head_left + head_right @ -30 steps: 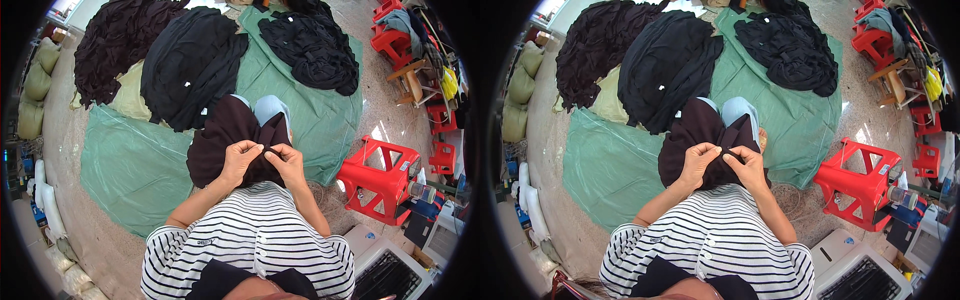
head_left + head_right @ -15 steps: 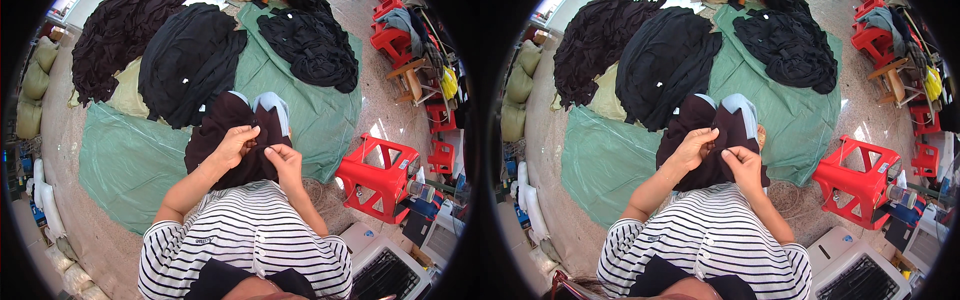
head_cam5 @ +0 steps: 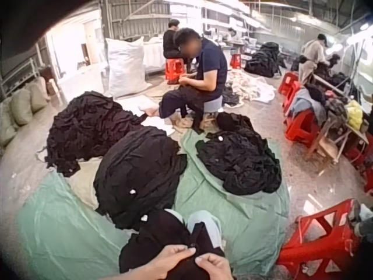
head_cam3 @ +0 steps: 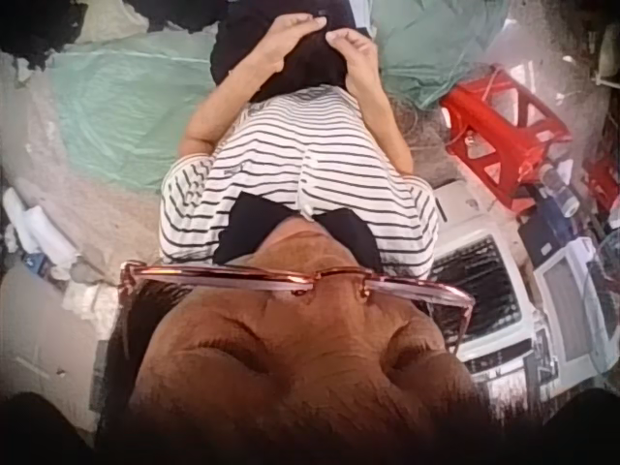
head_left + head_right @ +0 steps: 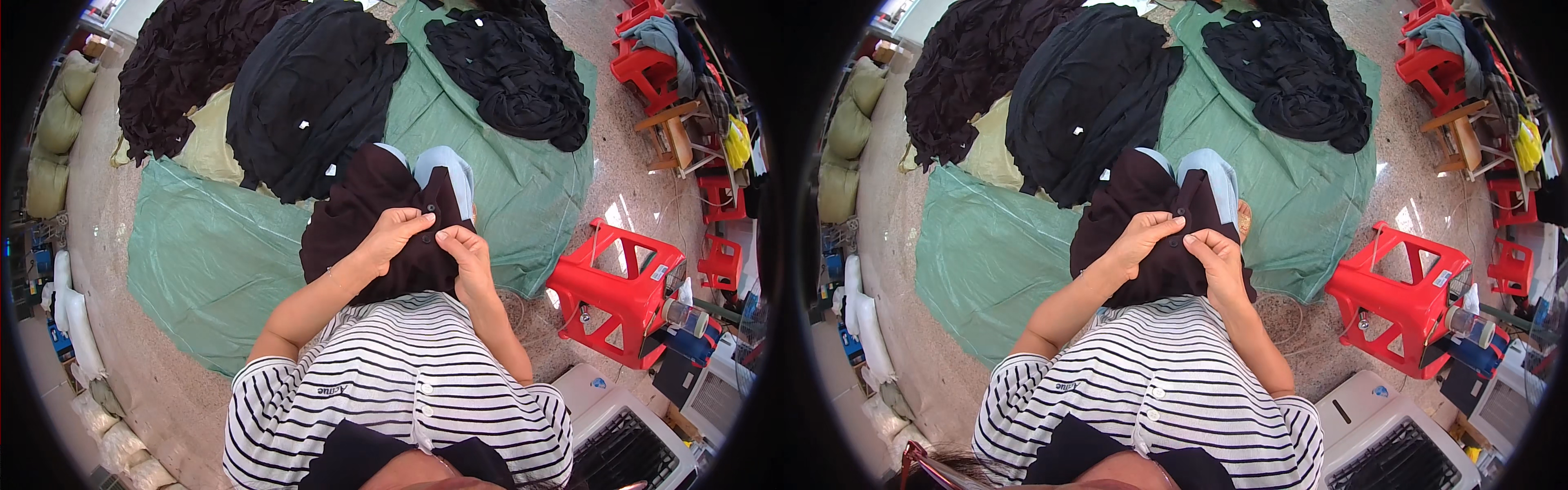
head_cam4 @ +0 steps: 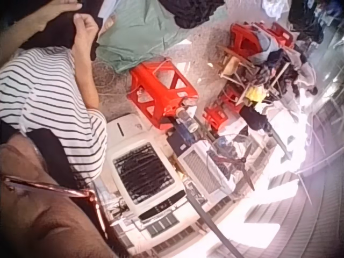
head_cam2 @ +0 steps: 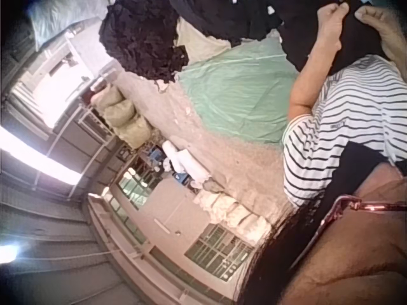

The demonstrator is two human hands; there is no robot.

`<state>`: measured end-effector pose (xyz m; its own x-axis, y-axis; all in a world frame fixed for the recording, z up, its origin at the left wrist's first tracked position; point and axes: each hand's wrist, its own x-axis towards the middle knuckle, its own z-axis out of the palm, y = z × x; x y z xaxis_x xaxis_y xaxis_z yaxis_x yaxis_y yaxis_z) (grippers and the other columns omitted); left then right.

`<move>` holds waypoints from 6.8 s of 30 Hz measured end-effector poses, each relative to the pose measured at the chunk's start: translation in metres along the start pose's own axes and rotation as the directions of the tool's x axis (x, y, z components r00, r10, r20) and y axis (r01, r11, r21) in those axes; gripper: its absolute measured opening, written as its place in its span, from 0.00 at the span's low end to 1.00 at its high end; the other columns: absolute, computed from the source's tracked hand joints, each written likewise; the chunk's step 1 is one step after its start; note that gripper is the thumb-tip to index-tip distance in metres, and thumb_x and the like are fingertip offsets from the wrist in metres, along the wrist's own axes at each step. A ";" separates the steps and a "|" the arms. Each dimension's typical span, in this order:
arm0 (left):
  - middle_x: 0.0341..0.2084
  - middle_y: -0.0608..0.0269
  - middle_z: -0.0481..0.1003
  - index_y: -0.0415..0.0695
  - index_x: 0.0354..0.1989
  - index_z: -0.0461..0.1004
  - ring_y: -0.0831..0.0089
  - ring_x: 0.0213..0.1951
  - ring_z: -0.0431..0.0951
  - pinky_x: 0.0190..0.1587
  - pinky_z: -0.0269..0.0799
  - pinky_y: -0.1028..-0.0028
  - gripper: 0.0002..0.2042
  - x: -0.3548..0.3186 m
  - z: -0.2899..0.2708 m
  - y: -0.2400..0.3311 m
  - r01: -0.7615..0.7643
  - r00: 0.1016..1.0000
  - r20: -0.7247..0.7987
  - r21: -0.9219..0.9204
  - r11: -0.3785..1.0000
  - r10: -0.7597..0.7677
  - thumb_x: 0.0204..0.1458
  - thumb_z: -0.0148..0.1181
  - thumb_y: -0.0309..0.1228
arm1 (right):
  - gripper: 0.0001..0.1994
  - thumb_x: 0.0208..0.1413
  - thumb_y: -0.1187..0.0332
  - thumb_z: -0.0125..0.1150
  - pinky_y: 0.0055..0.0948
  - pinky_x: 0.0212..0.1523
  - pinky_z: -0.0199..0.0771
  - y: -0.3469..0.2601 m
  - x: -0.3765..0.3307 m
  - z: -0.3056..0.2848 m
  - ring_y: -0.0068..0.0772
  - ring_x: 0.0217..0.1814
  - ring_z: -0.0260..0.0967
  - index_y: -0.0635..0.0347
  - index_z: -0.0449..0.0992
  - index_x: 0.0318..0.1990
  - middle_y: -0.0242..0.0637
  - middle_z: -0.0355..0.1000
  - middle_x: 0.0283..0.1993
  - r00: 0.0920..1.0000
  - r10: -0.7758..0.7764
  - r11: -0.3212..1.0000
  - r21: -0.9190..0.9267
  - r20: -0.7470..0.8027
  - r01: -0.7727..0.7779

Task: Inspecting black garments and using scissors to trim off loose threads and excess fabric.

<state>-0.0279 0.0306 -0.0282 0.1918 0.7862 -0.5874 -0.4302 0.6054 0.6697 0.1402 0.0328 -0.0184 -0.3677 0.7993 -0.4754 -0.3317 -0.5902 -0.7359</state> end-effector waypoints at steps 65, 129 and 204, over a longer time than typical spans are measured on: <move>0.28 0.70 0.73 0.38 0.33 0.75 0.79 0.32 0.71 0.36 0.69 0.78 0.05 -0.013 0.065 0.031 -0.480 0.818 -0.265 0.175 0.860 0.510 0.54 0.60 0.27 | 0.10 0.55 0.70 0.60 0.30 0.48 0.64 -0.001 -0.002 -0.038 0.29 0.43 0.65 0.66 0.71 0.39 0.34 0.69 0.36 0.750 -0.596 0.623 -0.424 0.288 0.657; 0.29 0.68 0.76 0.33 0.39 0.77 0.79 0.32 0.70 0.36 0.68 0.78 0.07 -0.002 0.009 0.008 -0.337 0.879 0.475 0.577 0.744 0.030 0.55 0.60 0.24 | 0.08 0.43 0.76 0.66 0.36 0.37 0.71 0.014 -0.050 -0.016 0.45 0.36 0.72 0.68 0.75 0.31 0.43 0.71 0.32 0.674 -0.733 0.405 -0.738 0.091 0.540; 0.36 0.57 0.79 0.41 0.37 0.78 0.57 0.40 0.78 0.50 0.69 0.62 0.05 0.000 -0.065 -0.011 -0.445 0.593 0.175 0.885 0.139 0.786 0.54 0.59 0.27 | 0.05 0.52 0.78 0.63 0.25 0.40 0.69 -0.020 -0.006 -0.087 0.33 0.33 0.69 0.68 0.72 0.33 0.41 0.73 0.32 0.724 -0.689 0.345 -0.878 0.001 0.330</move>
<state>-0.0806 0.0157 -0.0656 -0.0706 0.9636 0.2579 0.6356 -0.1558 0.7562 0.2246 0.0493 -0.0422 -0.0387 0.9858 0.1635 0.5272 0.1592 -0.8347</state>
